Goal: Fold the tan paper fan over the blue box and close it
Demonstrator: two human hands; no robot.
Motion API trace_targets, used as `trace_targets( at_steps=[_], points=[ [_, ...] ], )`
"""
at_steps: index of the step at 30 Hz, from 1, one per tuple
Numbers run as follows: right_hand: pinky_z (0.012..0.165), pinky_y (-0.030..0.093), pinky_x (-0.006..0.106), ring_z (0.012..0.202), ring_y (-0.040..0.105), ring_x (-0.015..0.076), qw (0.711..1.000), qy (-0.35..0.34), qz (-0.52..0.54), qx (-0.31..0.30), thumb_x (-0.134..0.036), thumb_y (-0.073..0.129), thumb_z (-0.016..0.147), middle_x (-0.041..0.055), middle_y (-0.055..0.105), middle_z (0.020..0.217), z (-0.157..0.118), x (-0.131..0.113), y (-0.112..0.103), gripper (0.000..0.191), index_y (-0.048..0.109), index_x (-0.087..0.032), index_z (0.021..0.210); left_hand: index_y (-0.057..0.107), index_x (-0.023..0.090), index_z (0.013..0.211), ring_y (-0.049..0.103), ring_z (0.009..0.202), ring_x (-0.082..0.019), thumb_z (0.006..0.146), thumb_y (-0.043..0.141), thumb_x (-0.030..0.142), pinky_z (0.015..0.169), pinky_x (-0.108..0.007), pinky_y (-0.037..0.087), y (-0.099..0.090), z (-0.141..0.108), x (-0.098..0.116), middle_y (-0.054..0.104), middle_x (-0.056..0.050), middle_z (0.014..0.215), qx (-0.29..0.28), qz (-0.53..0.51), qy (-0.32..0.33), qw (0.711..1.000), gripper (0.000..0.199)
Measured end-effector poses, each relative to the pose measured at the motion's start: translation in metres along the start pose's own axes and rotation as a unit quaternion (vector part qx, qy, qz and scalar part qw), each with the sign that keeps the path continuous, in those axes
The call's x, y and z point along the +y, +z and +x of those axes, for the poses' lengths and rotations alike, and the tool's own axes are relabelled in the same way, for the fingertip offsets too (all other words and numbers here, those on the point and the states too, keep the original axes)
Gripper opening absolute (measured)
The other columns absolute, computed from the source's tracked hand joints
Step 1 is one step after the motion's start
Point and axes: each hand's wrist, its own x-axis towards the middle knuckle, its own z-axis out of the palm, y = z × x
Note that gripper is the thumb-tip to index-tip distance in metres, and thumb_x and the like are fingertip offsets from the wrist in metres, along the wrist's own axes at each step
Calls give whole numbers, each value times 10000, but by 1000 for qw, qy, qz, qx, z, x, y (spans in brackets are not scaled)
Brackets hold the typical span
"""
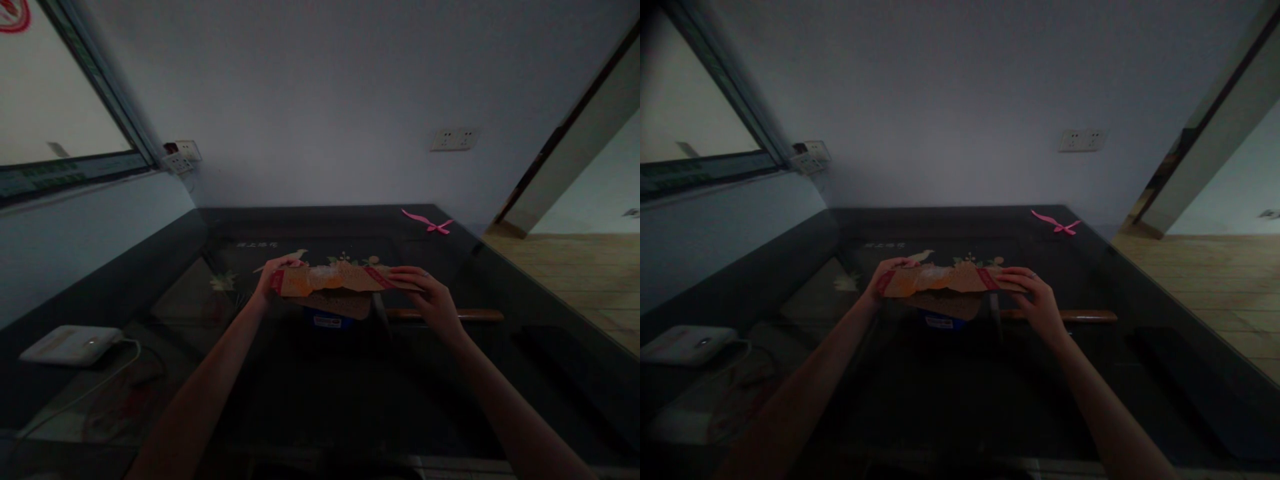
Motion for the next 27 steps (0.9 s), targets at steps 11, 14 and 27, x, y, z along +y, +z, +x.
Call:
trace_targets(
  at_steps=[11, 14, 27],
  points=[
    [888, 511, 444, 994, 659, 250, 1000, 10, 5, 14, -194, 586, 831, 72, 720, 1050, -4, 8, 1, 221, 766, -265, 940, 697, 162, 751, 696, 843, -253, 729, 635, 350, 798, -384, 533, 14, -3, -22, 752, -110, 873, 32, 8, 19, 999, 199],
    [884, 511, 434, 994, 658, 248, 1000, 8, 2, 17, -193, 592, 826, 70, 725, 1030, -3, 8, 0, 218, 768, -267, 932, 701, 164, 760, 688, 854, -257, 713, 661, 359, 813, -391, 524, 15, -5, -23, 750, -102, 873, 29, 10, 21, 999, 204],
    [923, 486, 453, 1032, 647, 256, 999, -7, -34, -25, -136, 574, 794, 71, 705, 1110, -7, 12, 5, 318, 769, -283, 998, 642, 146, 1007, 667, 770, -201, 743, 627, 508, 642, -277, 503, -26, -23, -19, 705, -73, 868, 52, -18, -54, 997, 449]
  ],
)
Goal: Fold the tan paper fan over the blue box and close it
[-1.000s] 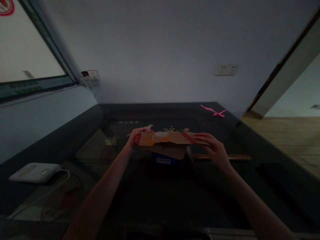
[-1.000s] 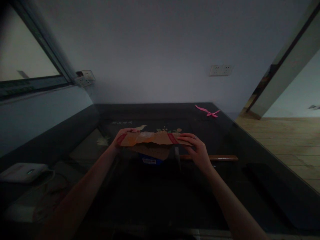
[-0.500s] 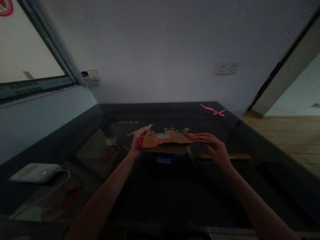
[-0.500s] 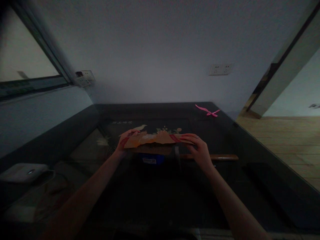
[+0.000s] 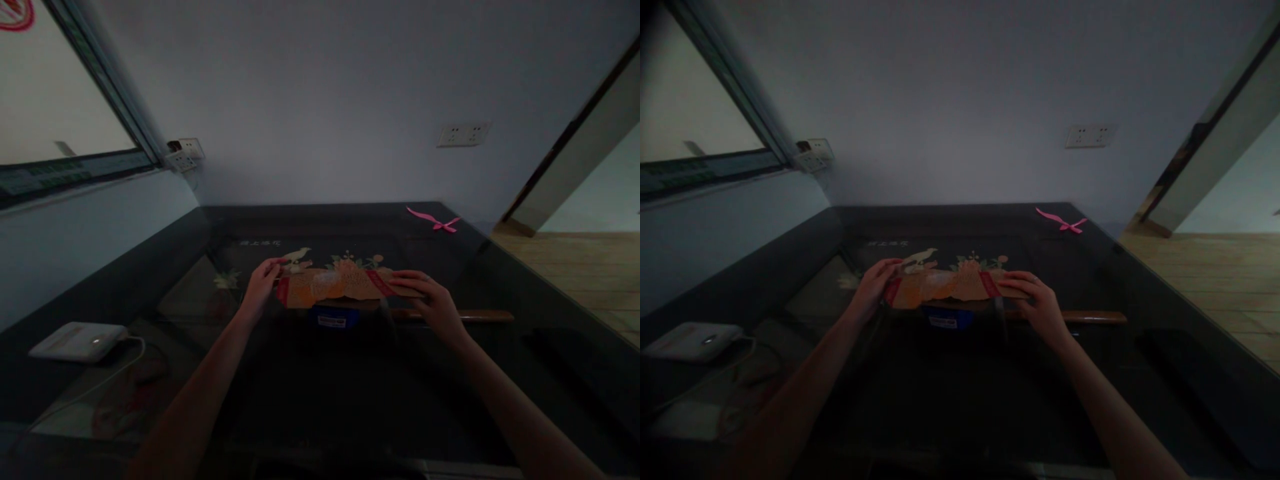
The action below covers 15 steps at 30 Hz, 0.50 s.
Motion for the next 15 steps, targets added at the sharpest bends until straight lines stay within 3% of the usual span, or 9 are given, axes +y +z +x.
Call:
trace_targets(
  at_steps=[3, 10, 15],
  points=[
    [954, 467, 467, 1078, 628, 262, 1000, -10, -14, -20, -94, 557, 763, 62, 688, 1154, -2, 3, 1, 394, 759, -299, 1033, 643, 146, 998, 661, 769, -196, 754, 627, 526, 645, -271, 502, -1, -6, 4, 696, -64, 853, 2, -4, -8, 1000, 452],
    [1003, 436, 498, 1168, 576, 274, 995, -28, -60, -71, -63, 561, 763, 64, 620, 1275, -6, 5, 4, 479, 714, -318, 1137, 587, 157, 1127, 642, 993, -226, 735, 692, 408, 841, -337, 502, -1, -15, 20, 677, -109, 1097, -10, -3, 31, 999, 477],
    [1014, 424, 530, 1212, 535, 297, 990, -39, -92, -97, -101, 555, 821, 105, 561, 1327, -8, 5, 7, 442, 675, -285, 1205, 568, 175, 1186, 619, 1073, -245, 728, 703, 352, 925, -400, 486, -2, -15, 17, 608, -115, 1260, -28, 18, 71, 997, 510]
  ],
)
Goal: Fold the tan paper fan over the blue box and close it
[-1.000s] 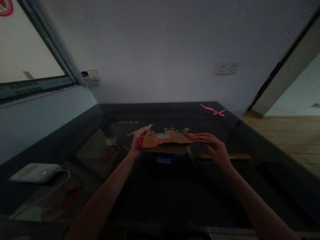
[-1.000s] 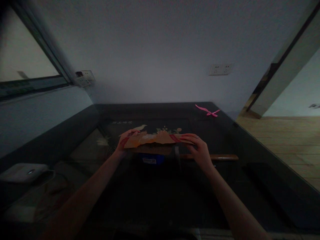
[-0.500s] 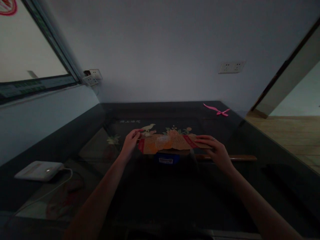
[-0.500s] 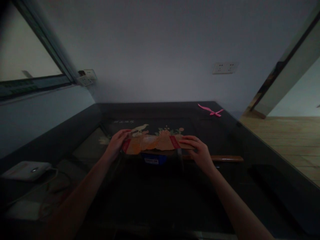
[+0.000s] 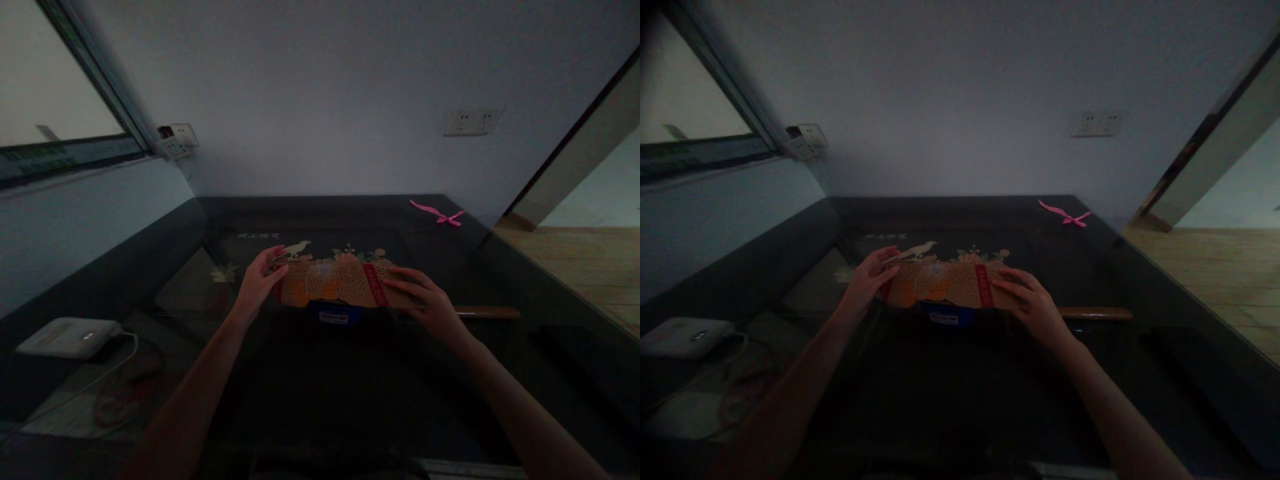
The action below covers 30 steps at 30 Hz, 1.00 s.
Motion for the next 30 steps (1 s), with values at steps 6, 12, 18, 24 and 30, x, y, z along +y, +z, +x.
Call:
trace_targets(
  at_steps=[6, 12, 18, 24, 30],
  points=[
    [1028, 404, 554, 1261, 476, 339, 999, -16, -29, -39, -390, 669, 832, 129, 495, 1384, 1, -1, -3, 486, 599, -290, 1303, 618, 193, 1141, 601, 1099, -265, 766, 668, 323, 978, -466, 457, 1, 0, -6, 642, -94, 1193, -36, 114, 53, 991, 400],
    [1031, 405, 530, 1269, 467, 331, 997, -30, -48, -60, -488, 541, 897, 142, 488, 1392, 1, -2, -6, 508, 558, -260, 1351, 660, 205, 1056, 552, 1168, -254, 808, 616, 299, 1060, -491, 379, 5, -1, -9, 622, -91, 1205, -34, 193, 133, 972, 269],
    [998, 430, 529, 1202, 506, 315, 995, -34, -86, -34, -359, 444, 960, 151, 542, 1314, 1, -6, -9, 381, 651, -232, 1254, 662, 203, 1076, 526, 1213, -251, 880, 540, 286, 1058, -487, 389, 5, -2, -8, 579, -108, 1272, -27, 252, 153, 955, 246],
    [993, 425, 560, 1216, 477, 327, 990, -41, -134, 19, -332, 416, 967, 166, 545, 1310, 7, -17, -13, 391, 639, -192, 1256, 629, 201, 1149, 520, 1226, -224, 935, 478, 267, 1061, -452, 400, 18, -16, 24, 572, -100, 1302, -12, 327, 232, 916, 270],
    [1065, 402, 462, 1286, 478, 255, 982, -74, -173, -21, -246, 462, 953, 102, 599, 1340, 28, -46, 9, 353, 639, -221, 1258, 497, 201, 1354, 360, 1381, -250, 973, 422, 326, 1148, -492, 256, 58, -41, 41, 450, -82, 1468, -160, 492, 253, 817, 408]
  ],
)
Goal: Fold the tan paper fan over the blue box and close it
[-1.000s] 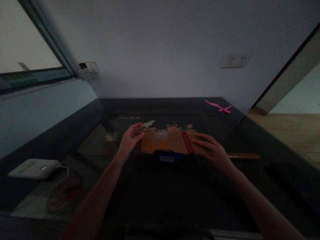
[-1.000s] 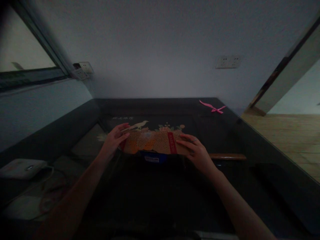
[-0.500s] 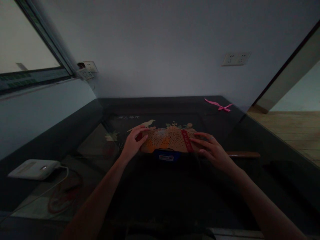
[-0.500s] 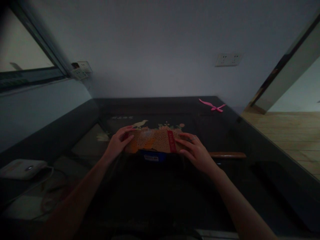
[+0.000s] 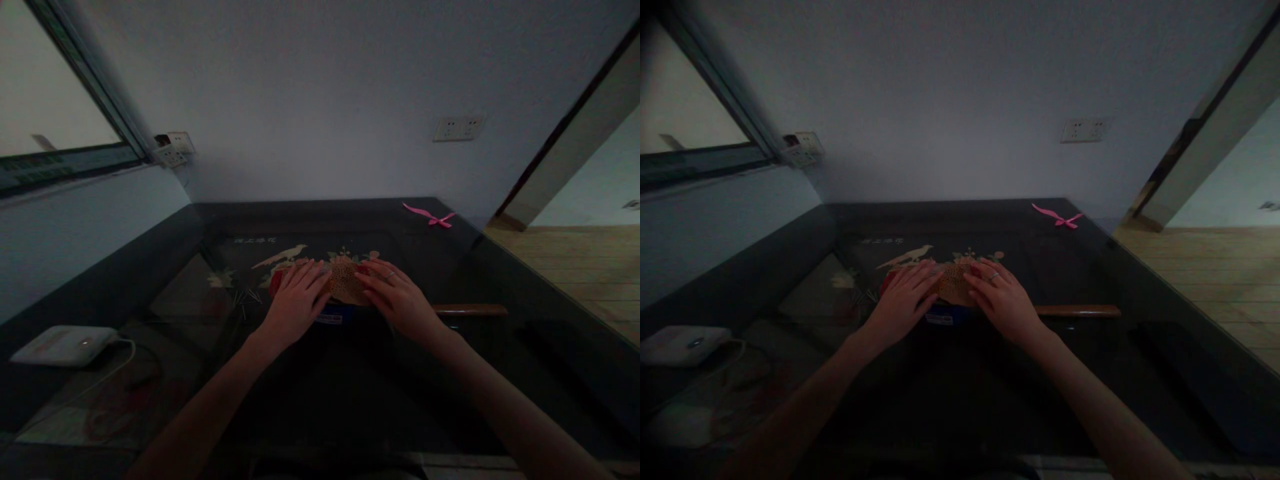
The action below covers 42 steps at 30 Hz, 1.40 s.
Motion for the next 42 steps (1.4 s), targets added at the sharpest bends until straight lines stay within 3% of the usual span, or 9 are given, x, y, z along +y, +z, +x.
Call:
trace_targets(
  at_steps=[6, 13, 20, 25, 34, 38, 42],
  points=[
    [1070, 394, 480, 1279, 513, 247, 998, -13, -35, -49, -211, 484, 942, 96, 605, 1355, 3, -5, 19, 358, 632, -220, 1269, 351, 186, 1460, 274, 1428, -229, 994, 340, 391, 1164, -458, 241, 13, -3, 5, 343, -71, 1530, -68, 67, 15, 995, 509],
    [1093, 348, 499, 1301, 489, 247, 996, -14, -58, -66, -208, 457, 954, 97, 600, 1361, 2, -6, 18, 348, 647, -201, 1245, 367, 190, 1452, 275, 1427, -236, 943, 383, 557, 1169, -449, 227, 11, -5, 5, 333, -68, 1535, -72, 83, 29, 994, 628],
    [1087, 350, 518, 1299, 491, 262, 996, -17, -67, -63, -214, 472, 946, 89, 610, 1350, 3, -7, 17, 338, 660, -235, 1226, 410, 209, 1428, 302, 1414, -266, 909, 509, 507, 1149, -487, 256, 12, -4, 3, 392, -86, 1502, -69, 59, 33, 995, 606],
    [1072, 372, 524, 1294, 497, 256, 996, -21, -65, -60, -212, 472, 944, 80, 611, 1350, 2, -5, 18, 345, 650, -258, 1236, 427, 257, 1414, 332, 1401, -264, 890, 568, 464, 1146, -486, 261, 14, -5, 2, 407, -80, 1494, -52, 48, 26, 997, 580],
    [1099, 317, 535, 1301, 487, 266, 996, -24, -49, -64, -219, 490, 944, 109, 591, 1369, -2, -3, 10, 363, 608, -207, 1288, 466, 195, 1382, 412, 1348, -271, 892, 554, 478, 1124, -465, 315, 8, -10, 2, 465, -113, 1452, -4, 1, 15, 1000, 573],
    [1091, 313, 557, 1292, 498, 258, 997, -14, -28, -65, -233, 479, 952, 93, 595, 1367, -5, 1, 6, 357, 605, -244, 1285, 532, 193, 1314, 500, 1257, -265, 934, 488, 435, 1099, -476, 343, -3, -8, -14, 573, -101, 1343, 53, -46, -32, 997, 452],
    [1090, 321, 549, 1310, 473, 259, 999, 7, 1, -51, -270, 500, 945, 81, 589, 1374, -7, 6, 4, 330, 633, -267, 1248, 596, 200, 1222, 517, 1230, -259, 955, 421, 347, 1081, -477, 363, -2, -6, -45, 611, -97, 1276, 116, -110, -126, 979, 351]
  ],
)
